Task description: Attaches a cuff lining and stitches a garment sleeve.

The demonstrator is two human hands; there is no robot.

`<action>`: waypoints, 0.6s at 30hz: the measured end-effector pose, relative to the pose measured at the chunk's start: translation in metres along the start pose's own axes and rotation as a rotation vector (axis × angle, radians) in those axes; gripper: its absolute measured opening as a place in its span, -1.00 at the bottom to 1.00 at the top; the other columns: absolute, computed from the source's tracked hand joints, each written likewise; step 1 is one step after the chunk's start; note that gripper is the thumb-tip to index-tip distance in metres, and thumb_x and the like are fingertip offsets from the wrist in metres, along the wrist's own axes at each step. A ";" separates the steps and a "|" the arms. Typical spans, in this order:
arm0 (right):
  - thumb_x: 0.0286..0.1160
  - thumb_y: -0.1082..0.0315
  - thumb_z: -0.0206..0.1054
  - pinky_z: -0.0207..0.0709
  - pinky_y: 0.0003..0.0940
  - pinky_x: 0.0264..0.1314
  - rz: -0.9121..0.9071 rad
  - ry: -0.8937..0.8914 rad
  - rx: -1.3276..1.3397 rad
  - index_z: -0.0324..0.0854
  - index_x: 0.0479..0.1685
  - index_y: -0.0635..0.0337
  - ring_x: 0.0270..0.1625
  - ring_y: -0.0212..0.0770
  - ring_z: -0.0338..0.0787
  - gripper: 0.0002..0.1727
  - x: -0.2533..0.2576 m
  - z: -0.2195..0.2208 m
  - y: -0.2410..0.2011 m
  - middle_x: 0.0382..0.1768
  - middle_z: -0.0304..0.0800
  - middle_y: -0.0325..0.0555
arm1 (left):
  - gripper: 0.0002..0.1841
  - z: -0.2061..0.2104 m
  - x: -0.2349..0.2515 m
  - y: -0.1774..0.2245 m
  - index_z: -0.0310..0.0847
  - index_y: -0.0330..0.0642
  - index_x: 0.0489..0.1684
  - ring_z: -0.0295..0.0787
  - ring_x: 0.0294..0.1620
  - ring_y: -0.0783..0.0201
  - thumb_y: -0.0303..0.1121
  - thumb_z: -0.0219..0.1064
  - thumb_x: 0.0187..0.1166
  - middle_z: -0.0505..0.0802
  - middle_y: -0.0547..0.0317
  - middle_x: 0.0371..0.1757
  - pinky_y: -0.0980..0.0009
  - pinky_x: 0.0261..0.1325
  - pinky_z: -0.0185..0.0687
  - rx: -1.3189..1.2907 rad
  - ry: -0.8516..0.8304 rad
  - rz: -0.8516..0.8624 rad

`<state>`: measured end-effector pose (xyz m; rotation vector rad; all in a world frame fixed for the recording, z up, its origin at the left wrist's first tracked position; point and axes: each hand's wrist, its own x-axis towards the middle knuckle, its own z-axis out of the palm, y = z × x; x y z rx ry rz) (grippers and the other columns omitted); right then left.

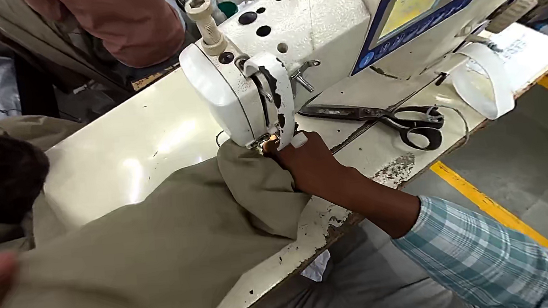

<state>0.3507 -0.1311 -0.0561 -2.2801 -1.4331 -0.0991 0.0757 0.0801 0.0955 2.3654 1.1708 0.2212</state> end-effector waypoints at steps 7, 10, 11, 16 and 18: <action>0.23 0.49 0.51 0.63 0.17 -0.40 0.037 -0.021 -0.003 0.78 -0.25 0.29 -0.30 0.23 0.85 -0.87 0.002 0.001 -0.003 -0.37 0.80 0.17 | -0.63 0.112 0.046 0.020 0.80 -0.24 0.06 0.76 0.33 -0.13 -0.34 0.03 0.66 0.86 -0.06 0.23 -0.19 0.38 0.57 0.301 0.103 0.917; 0.31 0.46 0.47 0.64 0.13 -0.42 0.050 0.023 0.031 0.77 -0.30 0.31 -0.33 0.21 0.85 -0.91 -0.002 0.006 0.000 -0.42 0.79 0.16 | -0.52 0.161 0.032 0.068 0.82 -0.07 0.10 0.81 0.20 0.10 -0.03 -0.03 0.76 0.90 0.18 0.14 0.08 0.23 0.64 0.315 0.042 1.128; 0.31 0.38 0.48 0.63 0.08 -0.46 0.058 0.039 0.016 0.77 -0.33 0.26 -0.38 0.15 0.85 -0.89 -0.003 0.010 0.001 -0.45 0.79 0.10 | -0.46 0.170 0.036 0.067 0.82 -0.09 0.01 0.79 0.03 0.07 0.08 -0.05 0.77 0.90 0.17 -0.05 0.09 0.07 0.59 0.344 0.032 1.108; 0.46 0.29 0.47 0.62 0.02 -0.42 0.129 0.007 0.026 0.80 -0.26 0.18 -0.33 0.06 0.84 -0.87 -0.006 0.004 -0.006 -0.37 0.80 0.01 | -0.40 0.172 0.043 0.044 0.71 -0.06 -0.67 0.68 -0.17 0.01 0.08 -0.03 0.74 0.76 0.18 -0.41 0.02 -0.08 0.47 0.419 0.002 1.062; 0.42 0.34 0.49 0.65 0.06 -0.38 0.103 0.009 0.035 0.81 -0.21 0.20 -0.28 0.10 0.85 -0.88 -0.005 0.003 -0.007 -0.32 0.82 0.05 | -0.54 0.170 0.034 0.049 0.79 0.04 -0.51 0.69 0.07 0.04 -0.05 0.02 0.70 0.86 0.28 -0.17 0.00 0.11 0.39 0.409 -0.021 1.115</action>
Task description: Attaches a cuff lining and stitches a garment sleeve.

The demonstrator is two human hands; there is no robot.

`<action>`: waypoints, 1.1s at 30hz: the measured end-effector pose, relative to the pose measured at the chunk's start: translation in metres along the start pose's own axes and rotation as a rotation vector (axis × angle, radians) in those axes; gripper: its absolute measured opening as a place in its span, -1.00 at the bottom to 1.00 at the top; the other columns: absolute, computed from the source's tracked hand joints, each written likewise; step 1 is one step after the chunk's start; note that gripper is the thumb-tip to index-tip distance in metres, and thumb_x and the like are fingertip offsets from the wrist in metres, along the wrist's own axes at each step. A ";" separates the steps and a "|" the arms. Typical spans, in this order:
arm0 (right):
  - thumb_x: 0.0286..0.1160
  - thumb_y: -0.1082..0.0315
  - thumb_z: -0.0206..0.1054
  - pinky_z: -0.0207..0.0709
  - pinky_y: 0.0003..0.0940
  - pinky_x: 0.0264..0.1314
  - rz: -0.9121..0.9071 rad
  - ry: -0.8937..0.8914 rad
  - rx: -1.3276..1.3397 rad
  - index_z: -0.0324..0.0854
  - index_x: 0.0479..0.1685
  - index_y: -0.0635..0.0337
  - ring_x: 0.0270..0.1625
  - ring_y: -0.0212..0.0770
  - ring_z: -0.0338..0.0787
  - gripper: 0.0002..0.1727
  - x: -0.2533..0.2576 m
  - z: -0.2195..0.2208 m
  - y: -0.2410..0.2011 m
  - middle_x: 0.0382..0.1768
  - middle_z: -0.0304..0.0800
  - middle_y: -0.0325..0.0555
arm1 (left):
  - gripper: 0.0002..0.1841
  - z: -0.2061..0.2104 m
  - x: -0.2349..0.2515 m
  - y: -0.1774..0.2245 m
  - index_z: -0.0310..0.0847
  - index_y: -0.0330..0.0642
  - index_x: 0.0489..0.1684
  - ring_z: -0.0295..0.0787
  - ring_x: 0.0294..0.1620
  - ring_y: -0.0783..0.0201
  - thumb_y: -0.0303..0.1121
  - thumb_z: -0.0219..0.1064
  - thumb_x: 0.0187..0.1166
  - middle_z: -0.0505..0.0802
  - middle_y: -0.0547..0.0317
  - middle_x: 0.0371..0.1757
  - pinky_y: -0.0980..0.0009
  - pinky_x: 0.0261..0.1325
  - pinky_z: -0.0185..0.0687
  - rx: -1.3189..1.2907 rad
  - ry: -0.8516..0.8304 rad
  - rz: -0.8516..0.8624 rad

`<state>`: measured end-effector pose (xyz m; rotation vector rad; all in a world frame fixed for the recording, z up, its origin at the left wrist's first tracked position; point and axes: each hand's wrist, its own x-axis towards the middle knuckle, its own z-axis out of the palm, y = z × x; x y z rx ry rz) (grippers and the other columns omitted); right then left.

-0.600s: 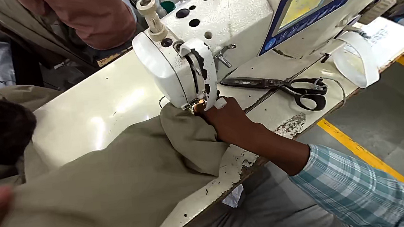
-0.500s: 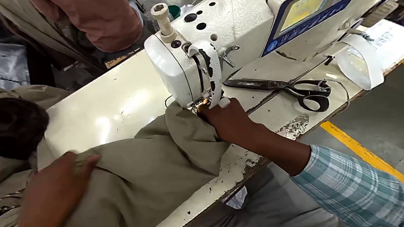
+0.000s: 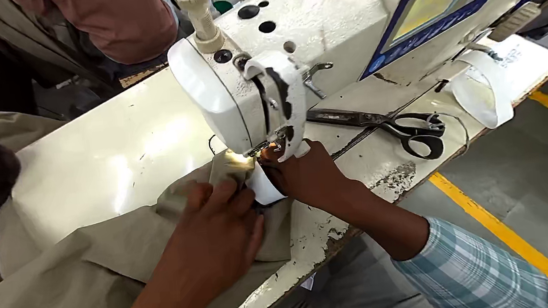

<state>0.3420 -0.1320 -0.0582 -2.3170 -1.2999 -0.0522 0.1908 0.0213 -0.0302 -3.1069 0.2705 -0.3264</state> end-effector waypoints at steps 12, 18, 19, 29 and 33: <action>0.48 0.28 0.44 0.70 0.13 -0.20 0.061 -0.060 0.022 0.84 -0.15 0.19 -0.16 0.10 0.88 -0.82 0.005 0.007 0.011 -0.26 0.86 0.06 | -0.47 0.018 -0.008 -0.007 0.88 0.15 -0.09 0.65 0.24 0.02 0.12 -0.08 0.73 0.87 0.34 0.14 -0.08 0.22 0.34 -0.005 -0.083 -0.230; 0.41 0.11 0.53 0.66 0.18 -0.27 0.050 -0.071 -0.019 0.83 -0.18 0.21 -0.19 0.14 0.86 -0.69 0.005 0.007 0.009 -0.27 0.84 0.09 | -0.58 0.014 0.012 -0.017 0.83 -0.03 -0.47 0.72 -0.10 0.04 -0.06 0.14 0.72 0.88 0.26 -0.28 0.03 -0.04 0.45 -0.112 -0.057 -0.387; 0.41 0.09 0.54 0.65 0.18 -0.26 0.055 -0.065 -0.018 0.83 -0.18 0.20 -0.18 0.15 0.86 -0.67 0.006 0.008 0.009 -0.26 0.84 0.09 | -0.70 0.012 0.018 -0.018 0.83 -0.08 -0.38 0.73 -0.16 0.00 -0.12 0.32 0.64 0.86 0.18 -0.34 0.00 -0.06 0.52 -0.119 -0.087 -0.426; 0.45 0.11 0.50 0.63 0.11 -0.30 0.082 -0.111 -0.042 0.84 -0.16 0.10 -0.21 0.08 0.86 -0.75 0.006 0.000 0.000 -0.31 0.84 0.00 | -0.94 0.013 0.040 -0.021 0.79 -0.17 -0.49 0.79 -0.17 -0.05 -0.52 0.54 0.29 0.85 0.08 -0.40 -0.03 -0.04 0.59 -0.013 -0.168 -0.451; 0.38 0.14 0.52 0.63 0.08 -0.36 0.051 -0.034 -0.042 0.85 -0.20 0.11 -0.27 0.05 0.86 -0.77 0.005 0.003 -0.001 -0.35 0.84 -0.02 | -0.86 0.011 0.030 -0.023 0.80 -0.19 -0.33 0.78 -0.20 -0.10 -0.31 0.55 0.36 0.86 0.00 -0.30 -0.09 -0.06 0.53 0.042 0.090 -0.323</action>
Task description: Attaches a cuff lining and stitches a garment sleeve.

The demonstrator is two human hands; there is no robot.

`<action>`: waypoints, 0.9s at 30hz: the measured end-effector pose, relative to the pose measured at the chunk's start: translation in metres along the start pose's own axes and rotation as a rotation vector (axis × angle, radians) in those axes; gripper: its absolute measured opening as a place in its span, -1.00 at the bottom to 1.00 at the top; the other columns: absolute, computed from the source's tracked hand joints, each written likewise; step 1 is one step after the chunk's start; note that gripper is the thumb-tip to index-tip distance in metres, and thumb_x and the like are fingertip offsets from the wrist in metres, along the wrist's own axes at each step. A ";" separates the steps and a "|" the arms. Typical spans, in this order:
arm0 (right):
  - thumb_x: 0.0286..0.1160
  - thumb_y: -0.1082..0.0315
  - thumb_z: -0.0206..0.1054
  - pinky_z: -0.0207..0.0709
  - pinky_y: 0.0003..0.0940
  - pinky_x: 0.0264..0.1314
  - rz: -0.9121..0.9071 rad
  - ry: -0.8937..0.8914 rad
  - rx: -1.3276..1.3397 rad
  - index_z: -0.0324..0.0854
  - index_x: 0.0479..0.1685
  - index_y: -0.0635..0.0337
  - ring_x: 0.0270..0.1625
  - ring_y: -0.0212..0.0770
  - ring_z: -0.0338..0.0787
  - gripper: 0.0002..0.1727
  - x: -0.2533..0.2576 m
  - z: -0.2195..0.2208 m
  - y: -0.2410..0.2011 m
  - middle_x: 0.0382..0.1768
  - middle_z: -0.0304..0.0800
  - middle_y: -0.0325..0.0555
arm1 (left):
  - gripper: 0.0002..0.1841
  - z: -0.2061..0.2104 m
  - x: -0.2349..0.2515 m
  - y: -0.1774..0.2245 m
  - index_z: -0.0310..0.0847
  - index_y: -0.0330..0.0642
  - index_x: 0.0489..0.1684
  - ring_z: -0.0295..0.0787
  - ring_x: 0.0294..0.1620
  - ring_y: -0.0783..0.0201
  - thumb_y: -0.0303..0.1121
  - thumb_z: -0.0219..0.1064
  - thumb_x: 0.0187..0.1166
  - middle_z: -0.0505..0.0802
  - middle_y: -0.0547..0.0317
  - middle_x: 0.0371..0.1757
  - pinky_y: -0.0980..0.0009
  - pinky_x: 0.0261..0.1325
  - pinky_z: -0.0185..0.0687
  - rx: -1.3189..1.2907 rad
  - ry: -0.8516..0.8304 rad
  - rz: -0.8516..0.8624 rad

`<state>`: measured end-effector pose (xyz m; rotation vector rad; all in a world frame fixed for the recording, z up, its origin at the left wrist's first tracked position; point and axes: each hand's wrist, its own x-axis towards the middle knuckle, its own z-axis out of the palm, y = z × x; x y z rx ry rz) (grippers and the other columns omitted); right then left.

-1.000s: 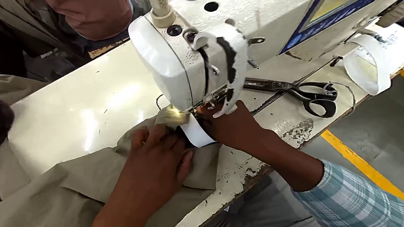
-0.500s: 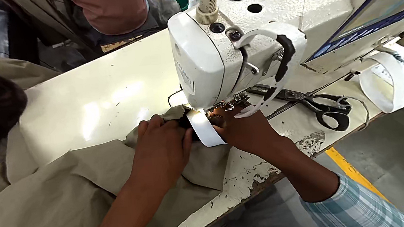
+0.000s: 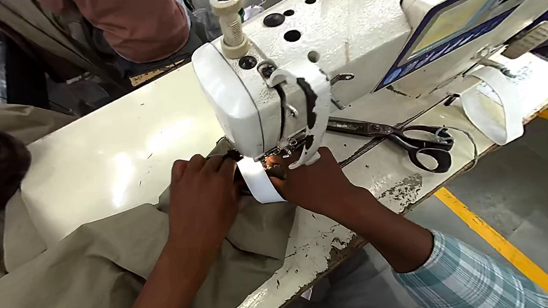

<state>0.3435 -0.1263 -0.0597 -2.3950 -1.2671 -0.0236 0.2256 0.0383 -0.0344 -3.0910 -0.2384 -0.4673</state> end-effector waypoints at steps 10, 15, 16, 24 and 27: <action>0.24 0.23 0.57 0.64 0.00 -0.44 -0.066 0.033 0.042 0.82 -0.26 0.16 -0.31 0.01 0.85 -0.79 -0.005 0.003 0.009 -0.33 0.82 -0.02 | -0.64 0.018 0.006 -0.008 0.71 -0.16 0.24 0.85 -0.13 0.09 -0.55 0.22 0.52 0.85 0.09 0.17 0.22 -0.06 0.80 -0.209 -0.071 0.632; 0.43 0.22 0.44 0.62 -0.11 -0.51 -0.045 0.093 0.091 0.80 -0.31 0.09 -0.41 -0.11 0.81 -0.85 -0.006 0.013 0.014 -0.35 0.78 -0.11 | -0.66 0.000 0.014 -0.032 0.86 -0.02 -0.14 0.80 -0.08 0.16 -0.18 0.12 0.45 0.85 0.26 -0.10 0.16 -0.12 0.73 -0.168 -0.132 0.580; 0.44 0.22 0.43 0.62 -0.12 -0.51 -0.040 0.085 0.078 0.80 -0.31 0.09 -0.41 -0.12 0.80 -0.85 -0.006 0.014 0.013 -0.34 0.78 -0.12 | -0.62 -0.005 0.012 -0.033 0.87 0.02 -0.15 0.79 -0.03 0.16 -0.11 0.08 0.45 0.87 0.29 -0.06 0.15 -0.08 0.70 -0.138 -0.151 0.588; 0.42 0.21 0.38 0.63 -0.08 -0.41 -0.039 0.125 0.063 0.83 -0.29 0.10 -0.31 -0.09 0.84 -0.81 -0.001 0.014 0.005 -0.37 0.82 -0.10 | -0.52 0.007 0.019 -0.020 0.69 -0.15 -0.69 0.75 -0.40 -0.05 -0.10 0.13 0.66 0.76 0.07 -0.57 0.01 -0.33 0.56 -0.056 -0.023 0.220; 0.35 0.23 0.47 0.60 -0.08 -0.46 -0.022 0.138 0.065 0.85 -0.21 0.08 -0.34 -0.09 0.83 -0.83 -0.004 0.013 0.002 -0.36 0.83 -0.12 | -0.71 0.009 0.015 -0.013 0.78 -0.19 -0.43 0.74 -0.36 0.01 -0.25 0.27 0.65 0.79 0.06 -0.43 0.14 -0.30 0.53 -0.035 0.133 0.354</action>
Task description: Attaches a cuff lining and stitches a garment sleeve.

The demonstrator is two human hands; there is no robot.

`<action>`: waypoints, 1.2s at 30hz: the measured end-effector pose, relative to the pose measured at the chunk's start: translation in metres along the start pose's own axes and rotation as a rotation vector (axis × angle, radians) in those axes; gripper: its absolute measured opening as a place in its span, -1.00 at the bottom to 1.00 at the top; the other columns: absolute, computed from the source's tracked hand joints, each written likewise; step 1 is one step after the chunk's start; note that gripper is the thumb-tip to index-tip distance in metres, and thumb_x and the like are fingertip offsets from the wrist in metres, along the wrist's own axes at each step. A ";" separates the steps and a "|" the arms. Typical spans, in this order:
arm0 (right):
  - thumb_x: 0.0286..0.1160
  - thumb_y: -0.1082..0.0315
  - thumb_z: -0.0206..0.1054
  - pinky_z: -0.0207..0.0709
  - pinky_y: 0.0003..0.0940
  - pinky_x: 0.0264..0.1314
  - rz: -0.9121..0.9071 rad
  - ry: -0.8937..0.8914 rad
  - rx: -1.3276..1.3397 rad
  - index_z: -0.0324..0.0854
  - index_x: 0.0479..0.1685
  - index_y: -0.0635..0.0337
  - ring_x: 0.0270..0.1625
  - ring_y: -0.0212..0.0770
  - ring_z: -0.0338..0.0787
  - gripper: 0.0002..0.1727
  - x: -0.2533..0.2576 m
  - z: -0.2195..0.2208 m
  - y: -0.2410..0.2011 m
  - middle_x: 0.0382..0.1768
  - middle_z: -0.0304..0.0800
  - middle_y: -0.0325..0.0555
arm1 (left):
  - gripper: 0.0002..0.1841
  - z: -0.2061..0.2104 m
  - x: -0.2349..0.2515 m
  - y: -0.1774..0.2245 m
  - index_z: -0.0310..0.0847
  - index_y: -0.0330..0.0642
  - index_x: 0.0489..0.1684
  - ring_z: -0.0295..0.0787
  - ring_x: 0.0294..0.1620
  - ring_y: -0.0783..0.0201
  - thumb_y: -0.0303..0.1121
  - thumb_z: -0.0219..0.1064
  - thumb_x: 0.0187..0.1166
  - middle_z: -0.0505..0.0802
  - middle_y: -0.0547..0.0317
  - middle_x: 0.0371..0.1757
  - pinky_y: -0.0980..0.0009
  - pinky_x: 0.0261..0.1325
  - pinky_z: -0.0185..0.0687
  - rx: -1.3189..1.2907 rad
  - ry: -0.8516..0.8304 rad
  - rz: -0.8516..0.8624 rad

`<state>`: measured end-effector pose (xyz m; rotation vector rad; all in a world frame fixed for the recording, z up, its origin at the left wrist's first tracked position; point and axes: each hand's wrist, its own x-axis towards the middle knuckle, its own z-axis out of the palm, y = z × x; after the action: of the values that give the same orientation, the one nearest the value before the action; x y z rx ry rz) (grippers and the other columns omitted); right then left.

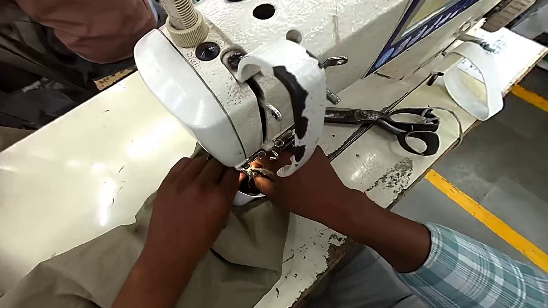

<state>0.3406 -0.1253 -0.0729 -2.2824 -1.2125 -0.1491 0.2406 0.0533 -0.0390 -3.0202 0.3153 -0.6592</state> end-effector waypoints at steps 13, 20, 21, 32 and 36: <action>0.49 0.32 0.35 0.66 -0.18 -0.32 -0.096 -0.155 -0.045 0.86 -0.12 0.04 -0.24 -0.12 0.81 -0.83 -0.006 -0.011 -0.004 -0.30 0.79 -0.14 | -0.79 0.008 0.001 -0.010 0.90 -0.08 -0.28 0.88 -0.30 0.09 -0.46 0.27 0.48 0.91 0.16 -0.29 0.18 -0.32 0.73 -0.133 -0.137 0.099; 0.41 0.38 0.36 0.62 -0.31 -0.15 -0.071 -0.164 0.068 0.90 -0.11 -0.04 -0.14 -0.22 0.75 -0.78 -0.018 -0.025 -0.009 -0.26 0.80 -0.25 | -0.80 0.008 0.002 -0.009 0.85 -0.13 -0.34 0.83 -0.37 0.01 -0.45 0.24 0.39 0.84 0.10 -0.38 0.10 -0.41 0.68 -0.107 -0.150 0.039; 0.48 0.38 0.31 0.61 -0.33 -0.09 -0.098 -0.214 0.046 0.89 -0.08 -0.02 -0.06 -0.20 0.72 -0.77 -0.020 -0.026 -0.010 -0.21 0.77 -0.24 | -0.77 0.007 0.002 -0.009 0.84 -0.12 -0.38 0.85 -0.34 0.02 -0.41 0.18 0.37 0.85 0.10 -0.38 0.08 -0.39 0.71 -0.114 -0.164 0.032; 0.46 0.04 0.50 0.58 -0.14 -0.45 0.015 -0.067 0.061 0.78 -0.31 0.03 -0.40 -0.18 0.78 -0.74 0.001 -0.010 0.006 -0.47 0.75 -0.22 | -0.84 0.016 0.006 -0.010 0.85 0.02 -0.41 0.82 -0.41 0.16 -0.17 0.44 0.46 0.83 0.23 -0.42 0.09 -0.44 0.65 -0.220 -0.191 -0.171; 0.24 -0.03 0.64 0.63 -0.09 -0.31 0.019 -0.172 -0.007 0.80 -0.21 0.06 -0.23 -0.15 0.83 -0.63 0.007 -0.010 0.002 -0.33 0.82 -0.20 | -0.87 0.012 0.004 -0.012 0.90 0.09 -0.30 0.80 -0.43 0.20 -0.15 0.47 0.46 0.83 0.28 -0.42 0.13 -0.44 0.65 -0.245 -0.212 -0.137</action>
<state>0.3476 -0.1265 -0.0632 -2.3518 -1.2767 0.0514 0.2515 0.0640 -0.0475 -3.3320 0.1946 -0.3201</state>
